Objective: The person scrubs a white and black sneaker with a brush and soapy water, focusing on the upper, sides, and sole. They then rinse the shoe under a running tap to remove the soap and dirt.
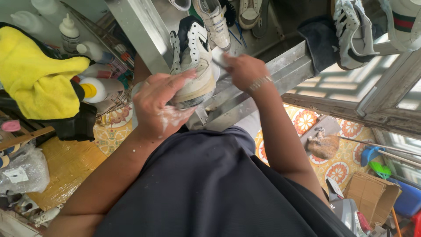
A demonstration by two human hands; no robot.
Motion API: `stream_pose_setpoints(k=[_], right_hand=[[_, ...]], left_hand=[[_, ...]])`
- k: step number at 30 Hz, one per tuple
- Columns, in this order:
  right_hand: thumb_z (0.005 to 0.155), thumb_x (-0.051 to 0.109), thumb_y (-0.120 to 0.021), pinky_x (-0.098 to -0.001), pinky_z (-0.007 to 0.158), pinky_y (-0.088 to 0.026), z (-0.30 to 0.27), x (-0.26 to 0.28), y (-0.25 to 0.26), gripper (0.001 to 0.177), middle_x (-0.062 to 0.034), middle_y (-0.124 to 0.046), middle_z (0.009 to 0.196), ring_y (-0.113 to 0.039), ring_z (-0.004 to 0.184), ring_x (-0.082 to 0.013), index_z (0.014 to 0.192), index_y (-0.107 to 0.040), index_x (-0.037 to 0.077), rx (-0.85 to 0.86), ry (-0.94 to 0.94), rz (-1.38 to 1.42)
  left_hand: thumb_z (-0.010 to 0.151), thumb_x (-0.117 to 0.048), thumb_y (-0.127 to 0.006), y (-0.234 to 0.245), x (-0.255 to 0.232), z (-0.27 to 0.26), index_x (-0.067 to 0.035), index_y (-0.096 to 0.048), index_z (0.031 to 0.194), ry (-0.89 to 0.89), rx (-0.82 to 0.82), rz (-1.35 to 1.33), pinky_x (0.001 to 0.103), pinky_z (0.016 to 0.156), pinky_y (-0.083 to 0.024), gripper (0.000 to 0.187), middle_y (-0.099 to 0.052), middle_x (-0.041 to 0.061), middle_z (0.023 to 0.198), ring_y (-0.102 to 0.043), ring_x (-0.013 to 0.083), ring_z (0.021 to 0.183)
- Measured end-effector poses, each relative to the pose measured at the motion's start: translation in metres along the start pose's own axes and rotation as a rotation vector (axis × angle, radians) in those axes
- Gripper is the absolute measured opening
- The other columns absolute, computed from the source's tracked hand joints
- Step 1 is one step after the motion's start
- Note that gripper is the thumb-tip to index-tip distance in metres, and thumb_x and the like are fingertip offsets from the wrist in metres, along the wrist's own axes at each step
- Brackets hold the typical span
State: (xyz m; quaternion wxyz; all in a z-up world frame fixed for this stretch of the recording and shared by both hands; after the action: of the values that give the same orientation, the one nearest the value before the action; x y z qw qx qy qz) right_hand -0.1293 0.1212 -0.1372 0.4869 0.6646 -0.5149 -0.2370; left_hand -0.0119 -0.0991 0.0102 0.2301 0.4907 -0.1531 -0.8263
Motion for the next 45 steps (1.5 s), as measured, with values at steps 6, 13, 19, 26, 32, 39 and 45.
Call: stream_pose_setpoints(k=[6, 13, 19, 26, 32, 39, 45], right_hand=[[0.110, 0.014, -0.063, -0.0372, 0.078, -0.053, -0.120, -0.003, 0.070, 0.037, -0.0121, -0.064, 0.087, -0.065, 0.079, -0.0252, 0.147, -0.061, 0.012, -0.512, 0.154, 0.639], [0.099, 0.019, -0.072, -0.0374, 0.059, -0.049, -0.155, 0.003, 0.056, 0.039, -0.0076, -0.061, 0.073, -0.062, 0.061, -0.0248, 0.138, -0.069, 0.013, -0.585, 0.055, 0.388], [0.101, 0.020, -0.074, -0.0384, 0.059, -0.048, -0.143, -0.003, 0.041, 0.045, -0.0070, -0.060, 0.073, -0.061, 0.062, -0.0262, 0.145, -0.065, 0.017, -0.625, 0.066, 0.335], [0.097, 0.019, -0.074, -0.0400, 0.056, -0.047, -0.143, 0.003, 0.041, 0.048, -0.0079, -0.059, 0.068, -0.060, 0.058, -0.0268, 0.144, -0.064, 0.014, -0.564, 0.095, 0.359], [0.097, 0.018, -0.075, -0.0404, 0.058, -0.046, -0.153, 0.020, 0.036, 0.049, -0.0089, -0.058, 0.069, -0.060, 0.060, -0.0277, 0.144, -0.063, 0.013, -0.584, 0.162, 0.415], [0.096, 0.015, -0.076, -0.0407, 0.053, -0.044, -0.136, 0.020, 0.035, 0.048, -0.0096, -0.057, 0.066, -0.057, 0.054, -0.0262, 0.142, -0.065, 0.008, -0.509, 0.132, 0.460], [0.100, 0.017, -0.076, -0.0402, 0.058, -0.045, -0.140, 0.033, 0.039, 0.033, -0.0094, -0.057, 0.070, -0.060, 0.060, -0.0266, 0.132, -0.068, 0.016, -0.539, 0.224, 0.463]], left_hand=[[0.071, -0.005, -0.083, -0.049, -0.011, 0.022, -0.007, -0.070, 0.126, -0.062, 0.141, -0.002, 0.039, 0.091, -0.049, 0.057, -0.075, 0.007, 0.119, -0.068, 0.0267, 0.093], [0.071, -0.003, -0.078, -0.118, 0.004, 0.025, -0.007, -0.073, 0.120, -0.046, 0.291, 0.095, 0.043, 0.084, -0.047, 0.050, -0.070, 0.005, 0.090, -0.063, 0.0296, 0.088], [0.065, -0.002, -0.076, -0.125, 0.014, 0.012, -0.005, -0.073, 0.117, -0.044, 0.293, 0.090, 0.043, 0.084, -0.048, 0.053, -0.068, 0.005, 0.085, -0.062, 0.0305, 0.085], [0.061, -0.003, -0.077, -0.116, 0.010, 0.010, -0.006, -0.072, 0.122, -0.010, 0.341, 0.120, 0.043, 0.082, -0.049, 0.061, -0.063, 0.005, 0.078, -0.062, 0.0300, 0.083], [0.062, -0.008, -0.081, -0.096, 0.000, 0.011, -0.008, -0.070, 0.122, 0.017, 0.326, 0.156, 0.043, 0.082, -0.050, 0.061, -0.071, 0.006, 0.093, -0.064, 0.0302, 0.087], [0.065, -0.011, -0.082, -0.071, -0.004, 0.005, -0.010, -0.070, 0.121, 0.027, 0.354, 0.209, 0.043, 0.080, -0.052, 0.057, -0.075, 0.007, 0.108, -0.069, 0.0297, 0.093], [0.064, -0.007, -0.079, -0.069, -0.001, -0.005, -0.009, -0.071, 0.123, 0.062, 0.373, 0.245, 0.040, 0.080, -0.054, 0.059, -0.076, 0.006, 0.107, -0.071, 0.0277, 0.089]])
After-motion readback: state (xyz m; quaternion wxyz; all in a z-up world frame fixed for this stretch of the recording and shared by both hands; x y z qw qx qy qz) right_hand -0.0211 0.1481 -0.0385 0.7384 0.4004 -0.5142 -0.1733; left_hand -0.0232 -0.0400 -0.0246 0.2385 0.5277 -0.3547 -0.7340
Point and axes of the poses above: each hand's wrist, its own z-axis towards the middle knuckle, its own y-axis out of the back of the hand, x = y × z, the point moved 6 cm from there along z, towards the middle knuckle
